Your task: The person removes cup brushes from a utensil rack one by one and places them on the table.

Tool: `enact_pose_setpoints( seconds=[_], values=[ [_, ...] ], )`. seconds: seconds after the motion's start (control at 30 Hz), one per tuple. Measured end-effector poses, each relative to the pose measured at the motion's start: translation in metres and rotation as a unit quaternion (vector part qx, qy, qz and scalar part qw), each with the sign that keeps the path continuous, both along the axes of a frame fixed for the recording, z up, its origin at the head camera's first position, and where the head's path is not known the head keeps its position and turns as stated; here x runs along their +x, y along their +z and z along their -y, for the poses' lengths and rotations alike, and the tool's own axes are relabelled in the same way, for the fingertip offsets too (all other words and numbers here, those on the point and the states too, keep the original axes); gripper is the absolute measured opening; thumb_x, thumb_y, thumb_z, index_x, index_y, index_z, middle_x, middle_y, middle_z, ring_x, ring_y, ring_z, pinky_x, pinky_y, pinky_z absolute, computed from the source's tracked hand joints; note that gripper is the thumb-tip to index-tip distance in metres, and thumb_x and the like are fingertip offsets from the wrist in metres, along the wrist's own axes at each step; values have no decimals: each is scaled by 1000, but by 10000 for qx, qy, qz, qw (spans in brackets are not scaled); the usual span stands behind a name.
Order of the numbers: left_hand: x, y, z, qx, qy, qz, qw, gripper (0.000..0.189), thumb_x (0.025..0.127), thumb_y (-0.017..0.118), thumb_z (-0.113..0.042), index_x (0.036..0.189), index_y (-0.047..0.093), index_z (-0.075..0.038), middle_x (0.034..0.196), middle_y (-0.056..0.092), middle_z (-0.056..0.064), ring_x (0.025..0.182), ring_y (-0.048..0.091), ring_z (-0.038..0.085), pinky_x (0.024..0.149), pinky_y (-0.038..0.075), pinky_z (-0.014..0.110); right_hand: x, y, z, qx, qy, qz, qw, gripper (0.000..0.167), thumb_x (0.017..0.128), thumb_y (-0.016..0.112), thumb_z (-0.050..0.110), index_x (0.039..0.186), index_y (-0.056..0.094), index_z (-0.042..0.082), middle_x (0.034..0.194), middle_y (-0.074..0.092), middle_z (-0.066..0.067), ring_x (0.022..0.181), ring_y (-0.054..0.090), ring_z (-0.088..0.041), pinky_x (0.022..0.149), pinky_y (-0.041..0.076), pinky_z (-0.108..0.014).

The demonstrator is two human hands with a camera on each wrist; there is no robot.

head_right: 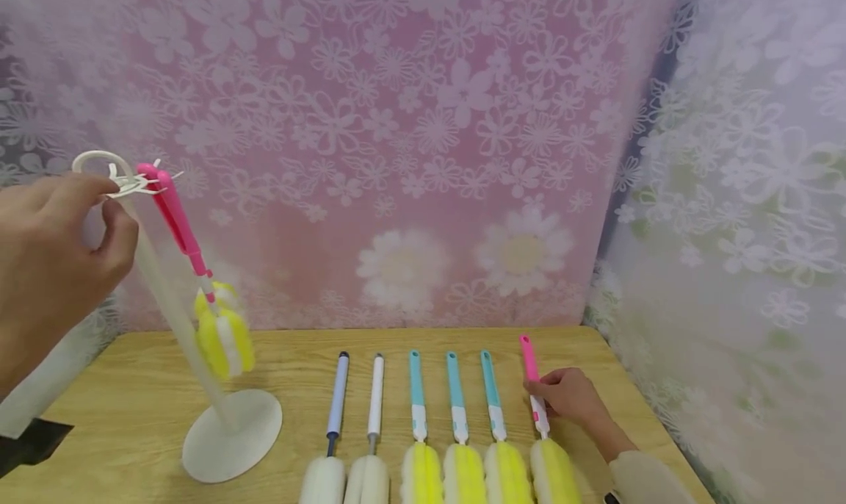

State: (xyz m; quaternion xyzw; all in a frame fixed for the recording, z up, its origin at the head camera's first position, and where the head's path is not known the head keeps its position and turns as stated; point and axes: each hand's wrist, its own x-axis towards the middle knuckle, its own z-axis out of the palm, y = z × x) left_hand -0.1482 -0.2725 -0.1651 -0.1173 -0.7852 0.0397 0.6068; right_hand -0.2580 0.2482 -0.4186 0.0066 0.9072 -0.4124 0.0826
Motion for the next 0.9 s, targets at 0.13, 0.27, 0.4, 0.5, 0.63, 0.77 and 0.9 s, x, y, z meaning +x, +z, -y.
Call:
enact_pose_setpoints(
  seconds=[0.13, 0.27, 0.4, 0.5, 0.63, 0.77, 0.9],
  values=[
    [1, 1, 0, -42, 32, 34, 10000, 34, 90, 32, -22, 80, 55, 0, 53, 44, 13, 44, 39, 31, 37, 26, 36, -2, -6, 8, 392, 242, -65, 9989, 29, 88, 67, 27, 86, 72, -2, 66, 66, -4, 56, 61, -19, 52, 49, -31],
    [3, 2, 0, -72, 78, 8, 9999, 33, 89, 32, -20, 81, 57, -1, 50, 41, 11, 41, 37, 28, 36, 21, 33, -3, -9, 14, 635, 354, -34, 9974, 28, 86, 69, 29, 79, 73, 2, 56, 61, -2, 49, 57, -17, 48, 43, -28],
    [3, 3, 2, -135, 109, 42, 9998, 33, 89, 33, -18, 81, 59, 0, 52, 46, 13, 41, 40, 31, 35, 22, 33, -4, -9, 17, 737, 460, 33, 9962, 29, 86, 69, 30, 79, 74, 2, 55, 60, -2, 50, 58, -17, 49, 46, -29],
    [4, 2, 2, -163, 107, 95, 9998, 33, 88, 35, -15, 85, 63, 1, 59, 54, 17, 44, 44, 34, 35, 26, 37, -2, -8, 16, 620, 589, 108, 9963, 31, 88, 67, 31, 82, 74, 2, 58, 63, -3, 52, 61, -18, 51, 49, -30],
    [5, 1, 3, -192, 103, 153, 9996, 34, 85, 36, -10, 93, 67, -2, 69, 59, 20, 45, 44, 35, 36, 29, 41, 2, -7, 14, 369, 739, 186, 9964, 34, 92, 62, 30, 85, 72, -1, 67, 66, -6, 59, 64, -21, 57, 53, -33],
    [7, 0, 5, -299, 147, 322, 9989, 37, 85, 37, -5, 102, 69, -8, 72, 57, 21, 43, 37, 32, 35, 28, 40, 4, -4, 7, 356, 688, 147, 9969, 40, 95, 57, 33, 81, 67, -3, 66, 62, -2, 58, 57, -16, 57, 51, -33],
    [9, -1, 9, -312, 127, 615, 9975, 43, 84, 39, 0, 111, 70, -15, 78, 57, 20, 45, 39, 31, 35, 31, 41, 4, -1, -1, 314, 603, 109, 9976, 45, 96, 53, 37, 81, 64, -4, 59, 51, -1, 50, 40, -12, 52, 42, -29]
  ],
)
